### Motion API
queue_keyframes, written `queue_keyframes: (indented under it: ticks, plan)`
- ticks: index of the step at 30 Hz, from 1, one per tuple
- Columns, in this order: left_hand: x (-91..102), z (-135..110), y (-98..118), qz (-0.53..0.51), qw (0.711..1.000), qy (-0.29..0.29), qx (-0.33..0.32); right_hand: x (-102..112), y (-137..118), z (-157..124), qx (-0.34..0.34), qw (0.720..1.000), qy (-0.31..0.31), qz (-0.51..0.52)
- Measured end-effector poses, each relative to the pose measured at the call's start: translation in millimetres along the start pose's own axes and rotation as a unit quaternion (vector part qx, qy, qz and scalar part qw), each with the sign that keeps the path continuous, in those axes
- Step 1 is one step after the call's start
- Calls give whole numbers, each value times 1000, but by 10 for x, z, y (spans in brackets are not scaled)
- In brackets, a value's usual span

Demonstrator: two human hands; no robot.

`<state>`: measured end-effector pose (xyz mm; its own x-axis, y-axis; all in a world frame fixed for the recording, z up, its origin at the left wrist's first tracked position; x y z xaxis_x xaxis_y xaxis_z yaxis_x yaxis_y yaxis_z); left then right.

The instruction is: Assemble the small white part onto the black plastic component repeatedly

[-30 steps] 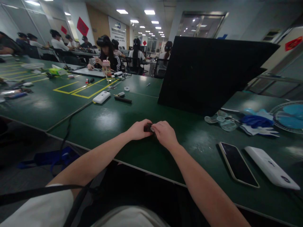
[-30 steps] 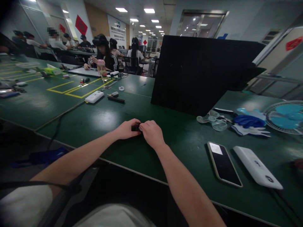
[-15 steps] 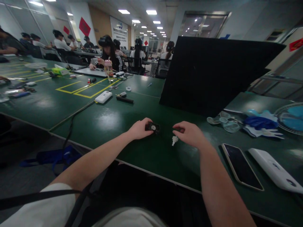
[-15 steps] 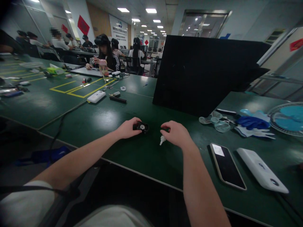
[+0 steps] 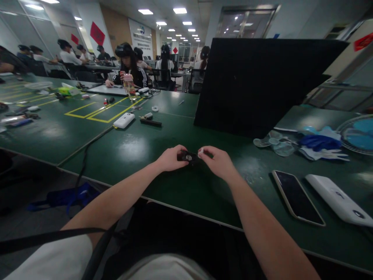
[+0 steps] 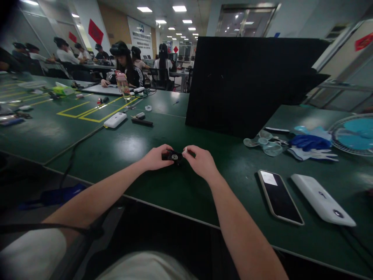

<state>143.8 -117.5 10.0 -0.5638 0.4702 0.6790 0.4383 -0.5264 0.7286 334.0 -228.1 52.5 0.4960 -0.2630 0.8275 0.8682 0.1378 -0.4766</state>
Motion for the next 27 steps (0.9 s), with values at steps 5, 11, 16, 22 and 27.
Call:
queue_keyframes:
  ticks: [5,11,16,22,27]
  plan:
    - [-8,8,-10,3,1000,-4,6,-213,-101,27,20,996,34,79]
    - [18,13,-2,-15,1000,-22,17,-228,-38,49,40,998,6,-39]
    - [31,3,6,-18,999,-27,25,-153,-20,38,3,995,28,-99]
    - [28,-2,-8,-20,999,-29,37,9,300,11,-182,977,42,-100]
    - [46,-15,9,-20,998,-39,38,-157,494,24,-249,959,-108,-79]
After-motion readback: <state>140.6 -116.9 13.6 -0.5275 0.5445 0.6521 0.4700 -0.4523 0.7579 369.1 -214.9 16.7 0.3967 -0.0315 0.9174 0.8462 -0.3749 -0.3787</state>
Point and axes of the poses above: each hand's wrist, its own z-axis towards the middle knuckle, its own x-axis out of the back of the hand, y = z × x, the point moved 3 cm from there along z, towards the middle knuckle, and after that the axes turned 7 degrees about x, right-handed, at the moved point
